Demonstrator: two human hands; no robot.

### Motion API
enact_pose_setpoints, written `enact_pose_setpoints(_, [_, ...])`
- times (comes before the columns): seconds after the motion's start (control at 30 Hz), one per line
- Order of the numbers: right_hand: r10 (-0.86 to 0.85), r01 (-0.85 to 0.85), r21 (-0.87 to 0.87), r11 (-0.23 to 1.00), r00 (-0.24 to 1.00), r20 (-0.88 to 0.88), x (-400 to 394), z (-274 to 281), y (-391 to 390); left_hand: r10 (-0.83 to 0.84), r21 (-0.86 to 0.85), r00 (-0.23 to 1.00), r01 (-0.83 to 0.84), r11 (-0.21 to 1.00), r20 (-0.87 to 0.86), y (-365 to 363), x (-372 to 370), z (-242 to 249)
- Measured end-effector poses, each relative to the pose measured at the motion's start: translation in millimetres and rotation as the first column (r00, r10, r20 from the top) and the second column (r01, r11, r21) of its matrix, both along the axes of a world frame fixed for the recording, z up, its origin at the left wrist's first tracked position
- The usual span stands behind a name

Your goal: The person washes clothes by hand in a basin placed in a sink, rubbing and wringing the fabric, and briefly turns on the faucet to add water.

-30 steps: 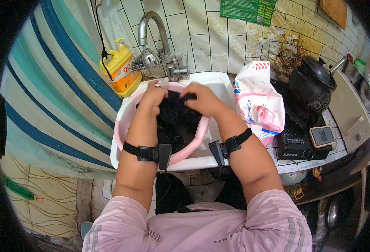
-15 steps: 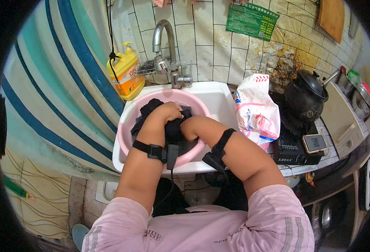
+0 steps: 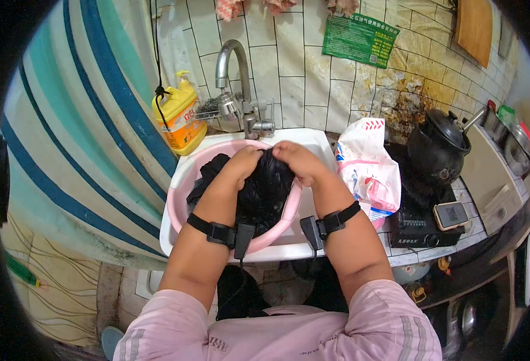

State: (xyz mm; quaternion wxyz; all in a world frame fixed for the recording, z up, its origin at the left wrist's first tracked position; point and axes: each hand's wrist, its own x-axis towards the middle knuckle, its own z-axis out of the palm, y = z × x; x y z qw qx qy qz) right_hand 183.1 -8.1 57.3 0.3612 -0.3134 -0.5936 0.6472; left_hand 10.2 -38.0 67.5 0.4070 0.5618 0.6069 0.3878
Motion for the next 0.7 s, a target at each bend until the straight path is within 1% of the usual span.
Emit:
enact_pose_setpoints(0.03, [-0.064, 0.046, -0.117, 0.992, 0.986, -0.156, 1, 14, -7, -0.045, -0.059, 0.988, 0.054, 0.997, 0.148, -7, 3, 13])
enact_pose_setpoints(0.07, [-0.155, 0.091, -0.188, 0.978, 0.919, -0.363, 0, 17, -6, -0.044, -0.063, 0.989, 0.053, 0.997, 0.144, -15, 6, 25])
enact_pose_setpoints(0.1, [-0.158, 0.086, -0.166, 0.982, 0.860, -0.486, 0, 20, -5, -0.024, -0.188, 0.886, 0.125, 0.974, 0.463, -21, 11, 35])
enact_pose_setpoints(0.13, [-0.156, 0.085, -0.146, 0.986, 0.784, -0.600, 0, 22, -4, 0.049, -0.280, 0.688, 0.229, 0.932, 0.724, -24, 15, 38])
enact_pose_setpoints(0.17, [-0.158, 0.081, -0.152, 0.985, 0.782, -0.604, 1, 24, -5, 0.054, -0.286, 0.691, 0.225, 0.931, 0.720, -23, 20, 33])
enact_pose_setpoints(0.23, [-0.222, 0.184, -0.129, 0.974, 0.709, -0.669, 0, 31, -9, -0.133, -0.084, 0.541, 0.358, 0.930, 0.831, -19, 30, 21])
enact_pose_setpoints(0.27, [-0.225, 0.183, -0.133, 0.974, 0.708, -0.670, -1, 28, -8, -0.130, -0.089, 0.543, 0.358, 0.930, 0.830, -17, 33, 16])
enact_pose_setpoints(0.33, [-0.310, 0.324, -0.093, 0.942, 0.727, -0.612, -7, 21, -5, -0.081, -0.137, 0.575, 0.325, 0.936, 0.814, -12, 39, 8])
enact_pose_setpoints(0.37, [-0.293, 0.316, -0.068, 0.946, 0.749, -0.594, -11, 18, -4, -0.064, -0.102, 0.576, 0.251, 0.963, 0.815, -8, 39, 1])
enact_pose_setpoints(0.4, [-0.288, 0.323, -0.033, 0.946, 0.788, -0.544, -16, 16, -7, -0.062, -0.106, 0.581, 0.251, 0.962, 0.811, -7, 39, 1])
enact_pose_setpoints(0.47, [-0.289, 0.364, 0.196, 0.911, 0.899, -0.328, -25, 9, -12, 0.101, -0.147, 0.518, 0.049, 0.988, 0.849, -7, 36, 0])
enact_pose_setpoints(0.5, [-0.371, 0.380, 0.467, 0.799, 0.922, -0.115, -27, 7, -16, 0.141, -0.155, 0.494, -0.013, 0.988, 0.858, -5, 35, 1])
enact_pose_setpoints(0.53, [-0.366, 0.321, 0.664, 0.676, 0.927, -0.075, -29, 3, -20, 0.142, -0.156, 0.503, -0.015, 0.988, 0.852, -1, 30, -1])
enact_pose_setpoints(0.6, [-0.397, 0.274, 0.743, 0.611, 0.918, -0.012, -36, -1, -28, 0.103, -0.104, 0.261, -0.008, 0.995, 0.960, 3, 20, -1])
enact_pose_setpoints(0.63, [-0.426, 0.299, 0.797, 0.524, 0.903, -0.059, -41, -4, -28, 0.097, -0.096, 0.242, -0.018, 0.995, 0.966, 1, 14, 2])
enact_pose_setpoints(0.67, [-0.426, 0.307, 0.794, 0.525, 0.902, -0.067, -42, -6, -29, 0.098, -0.097, 0.251, -0.019, 0.995, 0.963, 0, 12, 4])
enact_pose_setpoints(0.7, [-0.456, 0.277, 0.813, 0.511, 0.890, -0.017, -42, -2, -33, 0.121, -0.104, 0.245, -0.083, 0.991, 0.962, -2, 11, 9])
